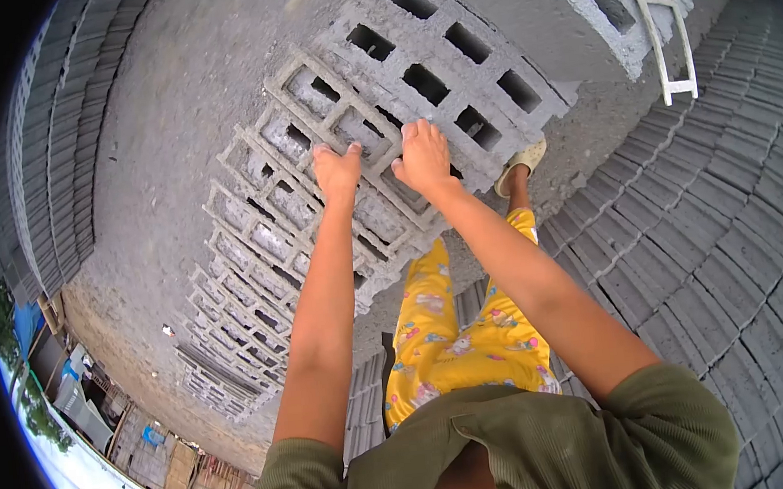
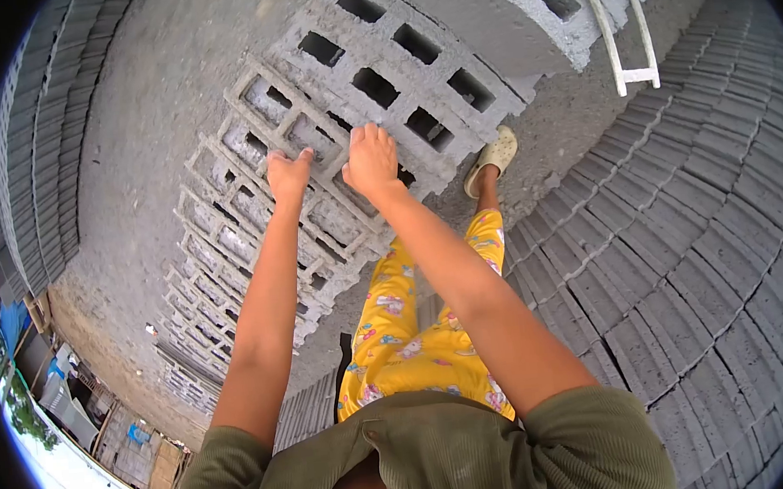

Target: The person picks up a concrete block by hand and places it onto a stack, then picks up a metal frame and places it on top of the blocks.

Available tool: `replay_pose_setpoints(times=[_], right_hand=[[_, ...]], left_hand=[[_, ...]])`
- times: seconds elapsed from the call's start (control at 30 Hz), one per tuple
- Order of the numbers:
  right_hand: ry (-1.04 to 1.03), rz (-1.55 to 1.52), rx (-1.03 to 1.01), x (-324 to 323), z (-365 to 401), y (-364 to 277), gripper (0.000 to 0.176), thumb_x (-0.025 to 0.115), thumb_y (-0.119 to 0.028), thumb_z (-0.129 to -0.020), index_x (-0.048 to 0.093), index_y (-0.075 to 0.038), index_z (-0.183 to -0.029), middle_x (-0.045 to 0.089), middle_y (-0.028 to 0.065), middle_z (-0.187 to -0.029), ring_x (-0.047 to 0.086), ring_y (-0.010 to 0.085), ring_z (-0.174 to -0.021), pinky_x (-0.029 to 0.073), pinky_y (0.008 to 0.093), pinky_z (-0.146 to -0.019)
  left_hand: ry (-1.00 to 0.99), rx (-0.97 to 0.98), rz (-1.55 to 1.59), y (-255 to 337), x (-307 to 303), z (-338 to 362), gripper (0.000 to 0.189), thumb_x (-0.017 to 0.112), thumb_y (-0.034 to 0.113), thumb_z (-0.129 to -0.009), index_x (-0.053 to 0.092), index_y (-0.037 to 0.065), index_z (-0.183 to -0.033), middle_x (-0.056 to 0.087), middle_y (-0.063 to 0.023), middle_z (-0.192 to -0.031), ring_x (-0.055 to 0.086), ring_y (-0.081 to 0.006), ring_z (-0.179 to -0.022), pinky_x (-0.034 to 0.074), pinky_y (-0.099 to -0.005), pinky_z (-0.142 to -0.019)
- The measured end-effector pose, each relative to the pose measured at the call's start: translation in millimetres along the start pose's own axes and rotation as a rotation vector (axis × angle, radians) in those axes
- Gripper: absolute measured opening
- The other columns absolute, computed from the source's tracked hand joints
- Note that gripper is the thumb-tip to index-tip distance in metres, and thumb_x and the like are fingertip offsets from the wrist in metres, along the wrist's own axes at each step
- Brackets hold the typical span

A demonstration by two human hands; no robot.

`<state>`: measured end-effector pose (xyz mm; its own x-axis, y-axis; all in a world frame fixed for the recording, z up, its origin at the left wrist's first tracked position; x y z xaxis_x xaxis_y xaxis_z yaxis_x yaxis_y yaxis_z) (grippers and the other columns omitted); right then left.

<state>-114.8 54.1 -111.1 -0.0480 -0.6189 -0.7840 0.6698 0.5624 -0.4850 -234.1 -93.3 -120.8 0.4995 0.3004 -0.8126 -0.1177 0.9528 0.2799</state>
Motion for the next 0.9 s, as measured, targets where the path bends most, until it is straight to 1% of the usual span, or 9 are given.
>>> replay_pose_setpoints(times=[0.07, 0.27, 0.4, 0.43, 0.5, 0.57, 0.67, 0.73, 0.9], right_hand=[[0.041, -0.029, -0.031, -3.0, 1.7, 0.8, 0.049, 0.071, -0.020, -0.061, 0.050, -0.001, -0.102, 0.048, 0.0142, -0.099, 0.046, 0.0307, -0.098, 0.039, 0.0388, -0.084], [-0.115, -0.002, 0.016, 4.5, -11.8, 3.4, 0.042, 0.069, -0.015, -0.060, 0.053, 0.001, -0.095, 0.049, 0.0154, -0.101, 0.047, 0.0302, -0.098, 0.040, 0.0370, -0.084], [-0.041, -0.387, 0.162, 1.1, 14.5, -9.0, 0.036, 0.061, -0.006, -0.061, 0.046, 0.003, -0.092, 0.052, 0.0226, -0.095, 0.053, 0.0391, -0.089, 0.044, 0.0431, -0.076], [-0.060, -0.394, 0.191, -2.6, 21.2, -19.8, 0.035, 0.057, -0.002, -0.060, 0.042, 0.002, -0.092, 0.056, 0.0249, -0.086, 0.055, 0.0428, -0.080, 0.044, 0.0464, -0.070], [-0.065, -0.415, 0.155, -6.9, 30.3, -32.9, 0.035, 0.056, -0.001, -0.060, 0.042, 0.002, -0.092, 0.057, 0.0241, -0.083, 0.056, 0.0425, -0.079, 0.045, 0.0462, -0.069], [-0.038, -0.449, 0.129, -10.1, 38.0, -42.4, 0.037, 0.056, -0.002, -0.060, 0.043, 0.000, -0.094, 0.058, 0.0235, -0.082, 0.057, 0.0414, -0.077, 0.045, 0.0453, -0.069], [-0.173, -0.566, 0.261, -16.6, 60.6, -54.8, 0.038, 0.056, -0.003, -0.060, 0.043, 0.000, -0.095, 0.058, 0.0239, -0.083, 0.057, 0.0406, -0.078, 0.045, 0.0447, -0.069], [-0.128, -0.643, 0.251, -3.2, 72.7, -61.5, 0.039, 0.056, -0.004, -0.060, 0.043, 0.001, -0.097, 0.058, 0.0244, -0.084, 0.057, 0.0403, -0.080, 0.044, 0.0431, -0.071], [-0.274, -0.796, 0.279, 42.4, 83.6, -77.5, 0.041, 0.059, -0.005, -0.059, 0.043, 0.001, -0.097, 0.055, 0.0236, -0.087, 0.055, 0.0391, -0.083, 0.043, 0.0427, -0.073]], left_hand=[[0.021, -0.033, -0.007, -6.6, 0.1, 1.7, 0.050, 0.069, 0.036, -0.066, 0.054, -0.002, -0.094, 0.059, -0.0215, -0.095, 0.057, -0.0341, -0.091, 0.044, -0.0391, -0.080], [-0.007, -0.122, -0.092, -6.5, 1.9, -3.1, 0.050, 0.065, 0.036, -0.068, 0.055, -0.003, -0.097, 0.058, -0.0243, -0.099, 0.057, -0.0354, -0.095, 0.044, -0.0408, -0.082], [0.058, -0.151, -0.026, -8.1, 1.8, 2.7, 0.046, 0.063, 0.033, -0.070, 0.056, -0.006, -0.095, 0.058, -0.0267, -0.098, 0.057, -0.0368, -0.095, 0.044, -0.0406, -0.083], [0.049, -0.141, -0.001, -13.9, 4.3, 2.7, 0.046, 0.063, 0.032, -0.070, 0.056, -0.005, -0.094, 0.058, -0.0264, -0.097, 0.057, -0.0369, -0.095, 0.044, -0.0403, -0.083], [0.031, -0.117, 0.089, -22.9, 8.3, 2.3, 0.044, 0.062, 0.032, -0.070, 0.057, -0.004, -0.093, 0.060, -0.0252, -0.094, 0.057, -0.0370, -0.093, 0.044, -0.0391, -0.081], [0.116, -0.076, 0.118, -33.2, -8.7, 7.0, 0.043, 0.063, 0.033, -0.069, 0.057, -0.004, -0.092, 0.060, -0.0245, -0.093, 0.058, -0.0367, -0.091, 0.044, -0.0390, -0.080], [0.187, -0.039, 0.131, -36.1, -49.3, 35.4, 0.042, 0.063, 0.032, -0.069, 0.057, -0.004, -0.089, 0.061, -0.0234, -0.086, 0.059, -0.0357, -0.083, 0.045, -0.0392, -0.075], [0.206, -0.030, 0.111, -46.9, -64.8, 41.0, 0.040, 0.063, 0.031, -0.069, 0.056, -0.004, -0.088, 0.061, -0.0223, -0.082, 0.059, -0.0349, -0.079, 0.045, -0.0394, -0.073], [0.306, -0.079, 0.165, -69.5, -91.1, 47.2, 0.035, 0.064, 0.025, -0.069, 0.056, -0.003, -0.087, 0.061, -0.0209, -0.083, 0.059, -0.0340, -0.078, 0.044, -0.0401, -0.072]])
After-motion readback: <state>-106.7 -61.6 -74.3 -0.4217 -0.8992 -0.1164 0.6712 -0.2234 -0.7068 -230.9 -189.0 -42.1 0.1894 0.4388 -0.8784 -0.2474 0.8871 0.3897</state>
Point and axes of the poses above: each hand's wrist, its own z-axis away from the middle knuckle, its own x-axis out of the palm, y = z × x, the point moved 10 cm from there along -z, towards the middle knuckle
